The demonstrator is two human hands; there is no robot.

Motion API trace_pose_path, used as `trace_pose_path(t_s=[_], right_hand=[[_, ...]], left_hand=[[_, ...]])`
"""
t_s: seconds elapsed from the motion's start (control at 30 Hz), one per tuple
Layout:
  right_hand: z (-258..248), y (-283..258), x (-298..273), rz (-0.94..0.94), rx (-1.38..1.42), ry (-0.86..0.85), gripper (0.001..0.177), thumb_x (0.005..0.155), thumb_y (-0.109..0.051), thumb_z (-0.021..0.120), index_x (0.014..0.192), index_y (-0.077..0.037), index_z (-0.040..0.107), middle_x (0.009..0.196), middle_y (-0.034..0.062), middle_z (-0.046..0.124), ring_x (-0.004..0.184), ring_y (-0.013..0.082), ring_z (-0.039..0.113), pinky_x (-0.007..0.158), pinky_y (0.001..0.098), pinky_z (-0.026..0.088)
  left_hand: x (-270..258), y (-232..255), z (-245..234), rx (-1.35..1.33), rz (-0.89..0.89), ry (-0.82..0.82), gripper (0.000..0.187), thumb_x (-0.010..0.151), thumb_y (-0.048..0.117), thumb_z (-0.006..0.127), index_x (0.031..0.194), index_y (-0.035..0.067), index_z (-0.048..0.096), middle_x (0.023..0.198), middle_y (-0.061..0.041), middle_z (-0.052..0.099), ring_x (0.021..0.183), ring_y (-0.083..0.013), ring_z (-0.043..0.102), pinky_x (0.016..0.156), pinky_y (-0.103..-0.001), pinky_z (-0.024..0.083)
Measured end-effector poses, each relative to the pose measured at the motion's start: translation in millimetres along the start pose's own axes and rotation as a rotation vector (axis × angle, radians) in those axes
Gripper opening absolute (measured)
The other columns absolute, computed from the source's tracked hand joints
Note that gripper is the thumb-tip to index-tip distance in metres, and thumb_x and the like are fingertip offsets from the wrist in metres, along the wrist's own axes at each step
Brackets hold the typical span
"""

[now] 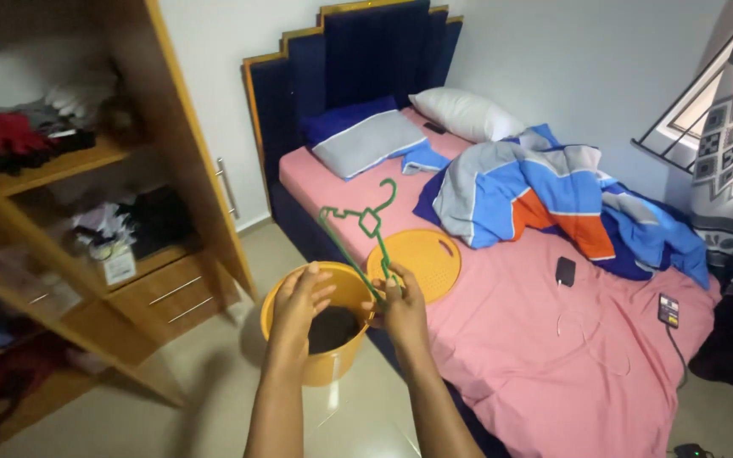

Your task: The recorder picks up a pair of trousers from a laundry basket and secures them onto a green clothes hanger before placing it back in the closet.

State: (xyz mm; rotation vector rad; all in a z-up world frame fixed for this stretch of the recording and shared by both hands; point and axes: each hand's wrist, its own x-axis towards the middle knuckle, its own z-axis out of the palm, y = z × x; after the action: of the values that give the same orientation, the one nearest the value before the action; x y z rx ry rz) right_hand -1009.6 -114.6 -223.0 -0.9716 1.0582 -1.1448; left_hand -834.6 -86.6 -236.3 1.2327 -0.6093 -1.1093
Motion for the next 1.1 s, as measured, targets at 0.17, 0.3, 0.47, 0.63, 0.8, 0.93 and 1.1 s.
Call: trace_pose_path(t_s=[0.17,0.3,0.47,0.63,0.8,0.93,1.1], right_hand=[[-23.8,49.0,76.5,0.071,0.094,0.015,0.041,0.102,-0.021,0.047,0.143,-0.015,0.049,0.118,0.0124,0.067,0.074,0.0235,0.072,0.062,0.0361,0.058],[-43.3,107.3,135.7,0.121,0.190,0.043,0.045,0.102,-0.018,0.048,0.146,-0.014,0.044,0.125,0.0131,0.060,0.080,0.0262,0.072,0.068,0.0363,0.060],[-68.1,182.6,249.8,0.173,0.231,0.021,0.045,0.103,-0.016,0.047,0.148,-0.014,0.042,0.125,0.0146,0.060,0.089,0.0259,0.070,0.074,0.0359,0.059],[-117.7,295.3,347.5,0.337,0.423,0.035,0.049,0.100,-0.003,0.045,0.147,-0.016,0.047,0.112,0.0157,0.060,0.088,0.0236,0.065,0.074,0.0334,0.056],[-193.8,464.0,442.4,0.312,0.559,0.091,0.047,0.099,0.000,0.045,0.145,-0.011,0.048,0.103,0.0137,0.060,0.082,0.0228,0.061,0.068,0.0329,0.054],[-218.6,504.2,430.7,0.313,0.333,0.271,0.039,0.099,-0.010,0.054,0.135,0.003,0.049,0.098,0.0146,0.060,0.084,0.0267,0.061,0.064,0.0380,0.053],[-150.9,422.2,338.1,-0.096,-0.746,0.600,0.050,0.090,-0.023,0.071,0.127,0.008,0.057,0.104,0.0236,0.064,0.096,0.0365,0.063,0.081,0.0472,0.052]], left_hand=[[49.6,-33.1,25.8,0.013,-0.022,0.041,0.057,0.093,0.046,0.063,0.132,0.006,0.060,0.120,-0.013,0.072,0.103,-0.0233,0.071,0.091,-0.039,0.053],[83.1,-78.3,46.8,0.076,-0.094,0.024,0.059,0.093,0.047,0.061,0.134,0.005,0.060,0.121,-0.013,0.074,0.104,-0.0227,0.072,0.093,-0.038,0.053],[156.2,-151.1,51.2,0.095,-0.115,0.020,0.060,0.093,0.047,0.061,0.134,0.003,0.060,0.121,-0.015,0.075,0.102,-0.0238,0.074,0.091,-0.038,0.054],[202.1,-209.8,18.4,0.241,-0.070,0.084,0.054,0.094,0.045,0.060,0.128,0.003,0.064,0.116,-0.014,0.076,0.096,-0.0223,0.075,0.086,-0.037,0.057],[222.3,-281.6,-34.0,0.286,-0.057,0.153,0.051,0.096,0.045,0.059,0.122,0.002,0.066,0.112,-0.014,0.076,0.092,-0.0220,0.072,0.083,-0.037,0.055],[235.4,-357.1,-106.9,0.357,-0.046,0.179,0.051,0.098,0.046,0.056,0.123,0.002,0.065,0.112,-0.013,0.074,0.096,-0.0213,0.072,0.087,-0.038,0.057],[200.2,-371.4,-127.2,0.595,-0.162,0.273,0.052,0.101,0.047,0.050,0.124,0.003,0.065,0.114,-0.013,0.074,0.102,-0.0243,0.072,0.091,-0.041,0.057]])
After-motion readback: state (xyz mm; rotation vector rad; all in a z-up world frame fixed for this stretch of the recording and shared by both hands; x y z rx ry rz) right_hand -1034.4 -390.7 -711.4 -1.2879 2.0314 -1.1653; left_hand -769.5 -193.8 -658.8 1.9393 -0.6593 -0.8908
